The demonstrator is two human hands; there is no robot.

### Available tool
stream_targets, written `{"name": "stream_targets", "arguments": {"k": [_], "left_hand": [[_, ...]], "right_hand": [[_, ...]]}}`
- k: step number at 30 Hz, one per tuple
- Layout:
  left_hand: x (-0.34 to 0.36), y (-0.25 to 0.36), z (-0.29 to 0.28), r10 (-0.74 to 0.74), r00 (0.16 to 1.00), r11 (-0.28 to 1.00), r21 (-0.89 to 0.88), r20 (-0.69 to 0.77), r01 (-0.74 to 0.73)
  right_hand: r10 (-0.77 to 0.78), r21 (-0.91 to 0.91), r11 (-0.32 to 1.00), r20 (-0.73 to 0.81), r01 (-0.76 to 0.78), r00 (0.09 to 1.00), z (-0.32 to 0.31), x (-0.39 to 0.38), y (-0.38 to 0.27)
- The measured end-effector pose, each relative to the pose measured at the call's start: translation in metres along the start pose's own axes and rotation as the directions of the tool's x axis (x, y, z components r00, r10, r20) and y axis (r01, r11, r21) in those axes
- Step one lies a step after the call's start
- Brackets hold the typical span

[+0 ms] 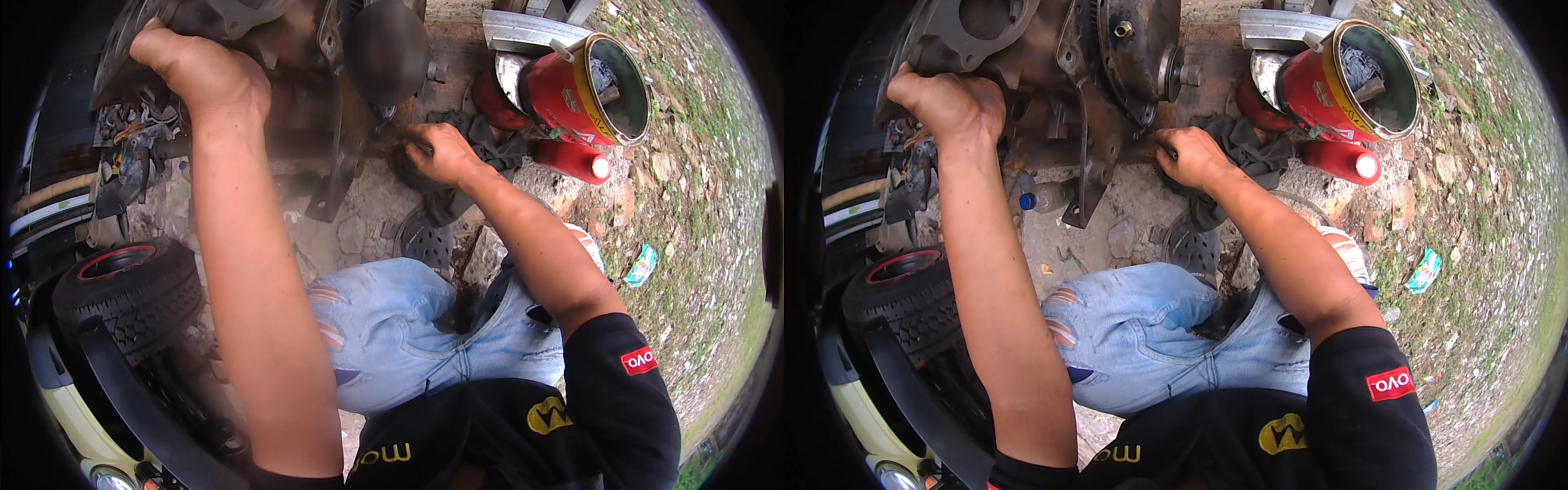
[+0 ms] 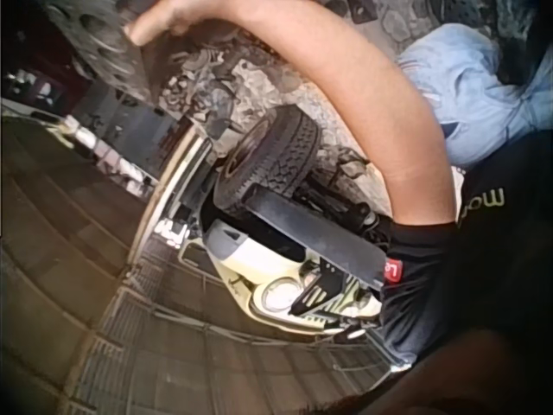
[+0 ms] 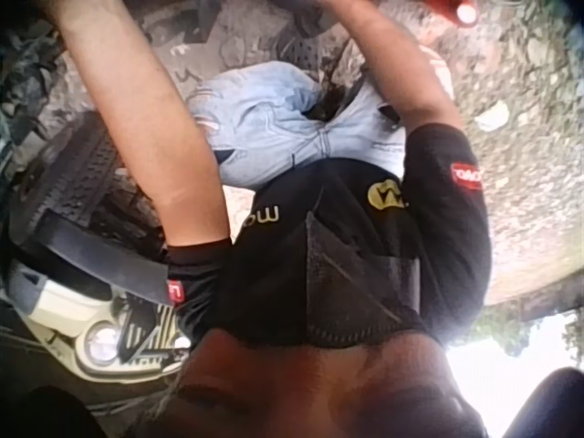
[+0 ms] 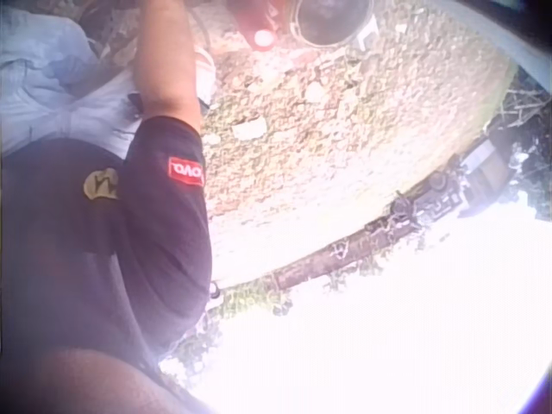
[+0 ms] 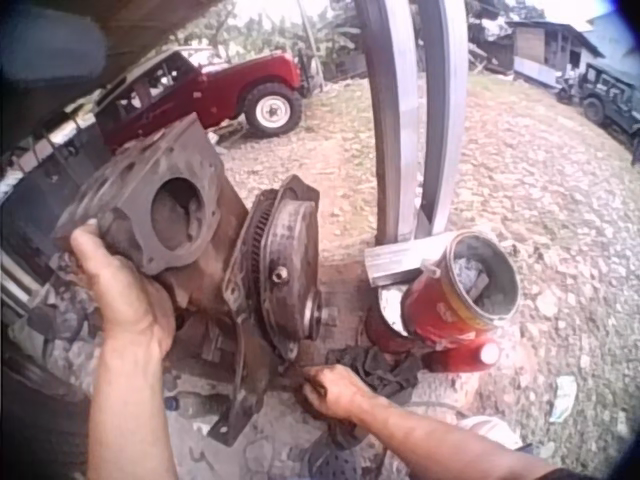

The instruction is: The person sits on the ground and uses a wrench to tighten bolts on a vehicle part. They also use a screwdriver to adjust components and pour liquid from a bottle onto the part.

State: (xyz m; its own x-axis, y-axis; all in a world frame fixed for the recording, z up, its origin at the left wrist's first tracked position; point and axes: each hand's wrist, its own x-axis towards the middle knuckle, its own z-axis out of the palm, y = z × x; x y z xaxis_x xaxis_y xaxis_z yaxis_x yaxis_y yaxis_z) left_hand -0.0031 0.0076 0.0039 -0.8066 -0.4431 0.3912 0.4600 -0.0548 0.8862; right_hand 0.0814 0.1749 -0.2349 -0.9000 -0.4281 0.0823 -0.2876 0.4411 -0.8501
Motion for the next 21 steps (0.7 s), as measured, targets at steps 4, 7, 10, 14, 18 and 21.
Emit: {"name": "stream_targets", "arguments": {"k": [4,7,10,14,18,21], "left_hand": [[-0.001,0.001,0.001,-0.017,1.000,0.999,-0.033,-0.012,0.016],[0.000,0.000,0.000,-0.016,1.000,0.999,-0.030,-0.008,0.016],[0.003,-0.002,-0.003,-0.002,1.000,1.000,-0.027,-0.001,0.002],[0.001,0.000,-0.002,-0.006,1.000,1.000,-0.018,0.012,0.006],[-0.005,0.004,0.002,-0.044,0.998,0.999,-0.001,-0.035,0.044],[-0.008,0.005,0.005,-0.039,0.999,0.999,-0.005,-0.030,0.039]], "right_hand": [[-0.087,0.011,0.996,-0.009,0.087,0.996,0.000,-0.003,-0.001],[-0.116,-0.028,0.993,0.001,0.116,0.993,0.003,-0.002,0.001],[-0.049,-0.066,0.996,0.069,0.054,0.996,0.001,0.001,0.001],[-0.160,-0.027,0.987,0.025,0.161,0.987,0.002,0.000,-0.001],[-0.146,-0.046,0.988,0.051,0.148,0.988,0.004,-0.002,0.001],[-0.147,-0.056,0.987,0.062,0.150,0.987,0.004,-0.003,0.001]]}}
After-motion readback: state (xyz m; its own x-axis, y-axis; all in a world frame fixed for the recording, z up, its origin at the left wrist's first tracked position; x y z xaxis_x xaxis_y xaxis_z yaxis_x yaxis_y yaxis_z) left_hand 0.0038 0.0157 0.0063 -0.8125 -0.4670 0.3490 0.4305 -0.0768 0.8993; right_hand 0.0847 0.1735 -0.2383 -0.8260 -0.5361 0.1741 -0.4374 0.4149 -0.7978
